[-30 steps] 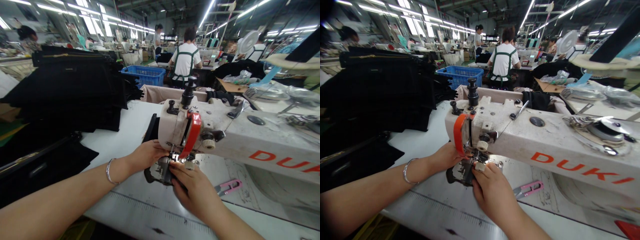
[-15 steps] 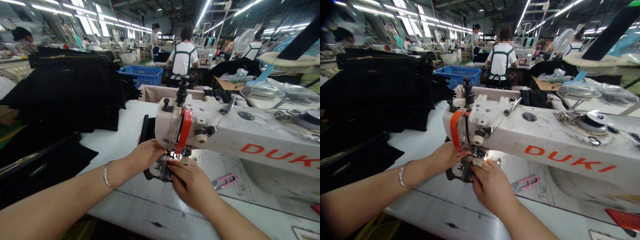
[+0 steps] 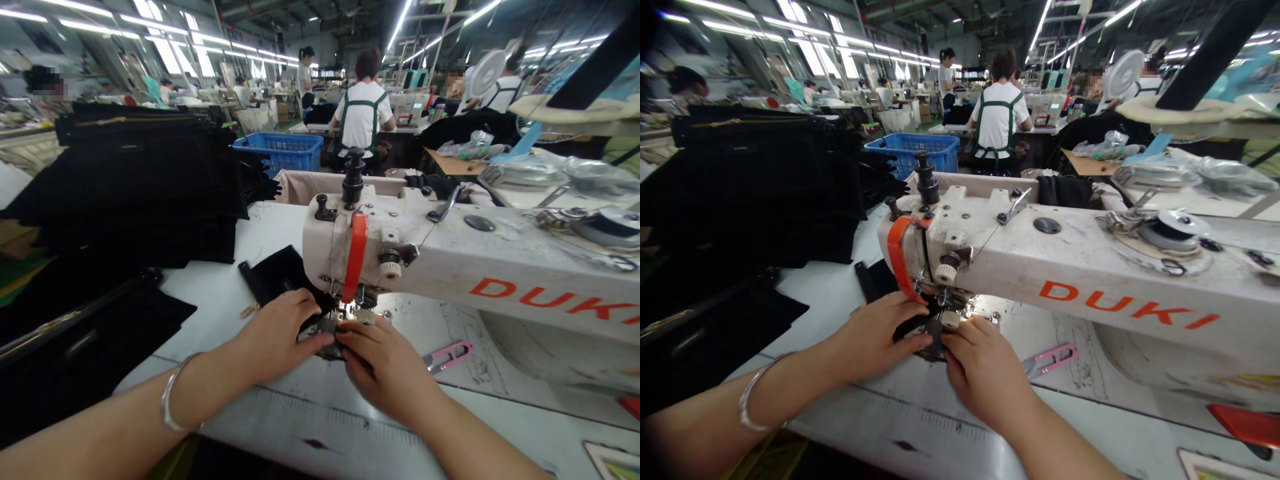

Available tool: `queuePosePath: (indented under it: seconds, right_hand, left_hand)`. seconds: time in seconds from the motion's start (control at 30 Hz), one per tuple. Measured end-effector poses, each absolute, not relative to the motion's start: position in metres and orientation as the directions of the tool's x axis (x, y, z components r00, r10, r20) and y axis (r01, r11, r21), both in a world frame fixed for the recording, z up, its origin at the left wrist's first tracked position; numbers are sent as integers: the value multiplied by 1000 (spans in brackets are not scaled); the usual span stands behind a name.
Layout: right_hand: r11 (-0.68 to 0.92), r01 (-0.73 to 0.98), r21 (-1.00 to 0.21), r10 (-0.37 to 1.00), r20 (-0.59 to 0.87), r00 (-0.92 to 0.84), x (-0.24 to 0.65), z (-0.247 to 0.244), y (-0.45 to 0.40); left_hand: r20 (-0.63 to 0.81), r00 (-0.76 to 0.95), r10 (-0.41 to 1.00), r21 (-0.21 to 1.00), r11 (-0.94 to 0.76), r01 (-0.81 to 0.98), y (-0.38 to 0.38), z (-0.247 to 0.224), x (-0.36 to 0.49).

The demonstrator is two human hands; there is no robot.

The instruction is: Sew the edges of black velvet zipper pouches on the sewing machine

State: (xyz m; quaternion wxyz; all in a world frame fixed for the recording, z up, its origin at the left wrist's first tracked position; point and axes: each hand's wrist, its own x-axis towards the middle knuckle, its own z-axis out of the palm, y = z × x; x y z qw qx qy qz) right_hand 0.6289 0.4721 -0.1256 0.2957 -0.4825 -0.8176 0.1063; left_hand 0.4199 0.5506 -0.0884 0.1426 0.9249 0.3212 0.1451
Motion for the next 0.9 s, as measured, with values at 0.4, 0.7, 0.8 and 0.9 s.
queuePosePath:
  seconds: [0.4, 0.7, 0.8, 0.9]
  right_hand:
    - [599, 690, -405, 791, 434, -432, 633, -127, 465]
    - [550, 638, -539, 834, 394, -386, 638, -124, 467]
    - [545, 619, -565, 838, 371, -399, 644, -121, 468]
    - [536, 645, -544, 844, 337, -417, 646, -120, 468]
  left_hand:
    - [327, 784, 527, 364, -836, 410, 485, -114, 415]
    - [346, 787, 511, 335, -851, 404, 502, -118, 413]
    - [398, 754, 523, 334, -848, 412, 502, -124, 409]
    - [415, 746, 521, 334, -850, 408, 500, -126, 408]
